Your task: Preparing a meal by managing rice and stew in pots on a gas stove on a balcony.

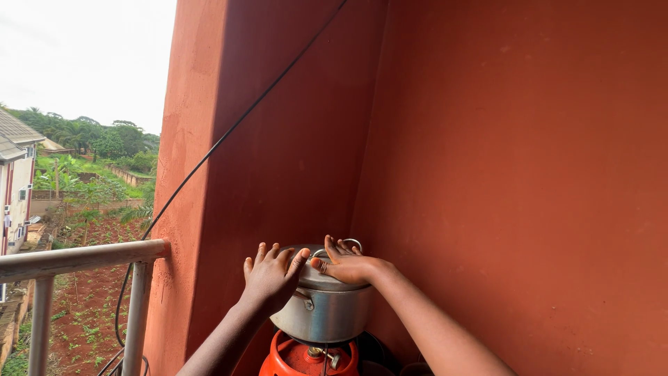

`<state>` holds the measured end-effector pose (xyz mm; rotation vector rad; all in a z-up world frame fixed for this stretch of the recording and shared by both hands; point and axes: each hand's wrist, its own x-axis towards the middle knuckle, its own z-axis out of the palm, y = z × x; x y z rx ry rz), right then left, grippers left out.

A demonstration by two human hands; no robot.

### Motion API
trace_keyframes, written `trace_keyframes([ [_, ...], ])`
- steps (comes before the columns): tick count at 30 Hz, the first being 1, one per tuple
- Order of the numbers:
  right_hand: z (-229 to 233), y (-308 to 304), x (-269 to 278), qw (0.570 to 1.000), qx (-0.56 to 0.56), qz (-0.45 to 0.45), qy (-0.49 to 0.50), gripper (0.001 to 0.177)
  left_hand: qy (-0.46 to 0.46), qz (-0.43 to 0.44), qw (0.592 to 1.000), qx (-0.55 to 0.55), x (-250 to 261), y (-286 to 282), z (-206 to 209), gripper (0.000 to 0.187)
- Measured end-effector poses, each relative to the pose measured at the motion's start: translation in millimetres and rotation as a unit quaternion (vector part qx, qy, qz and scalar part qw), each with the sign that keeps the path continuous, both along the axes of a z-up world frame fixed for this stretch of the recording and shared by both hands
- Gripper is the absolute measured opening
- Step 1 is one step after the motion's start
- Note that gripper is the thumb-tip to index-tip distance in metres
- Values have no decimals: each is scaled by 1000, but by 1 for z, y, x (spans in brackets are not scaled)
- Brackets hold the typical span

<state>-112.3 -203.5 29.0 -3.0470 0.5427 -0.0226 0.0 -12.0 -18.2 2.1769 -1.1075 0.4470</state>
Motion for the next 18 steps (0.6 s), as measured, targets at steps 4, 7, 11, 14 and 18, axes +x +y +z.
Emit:
trace_keyframes([
  [4,-2,0,-1,1000,6,-5,0,125,-7,-2,1000,2,4,-2,-5,82],
  [7,-2,3,-1,1000,-12,-26,-2,122,-13,-3,1000,-4,4,-1,-7,83],
  [11,9,5,-5,997,4,-50,-52,119,8,-2,1000,-24,-3,7,-9,83],
  [14,22,18,-17,987,41,-43,-151,117,15,-1,999,-34,-5,10,-12,83],
  [18,21,54,-34,966,47,34,-254,111,11,-11,998,-63,-11,14,-19,82],
])
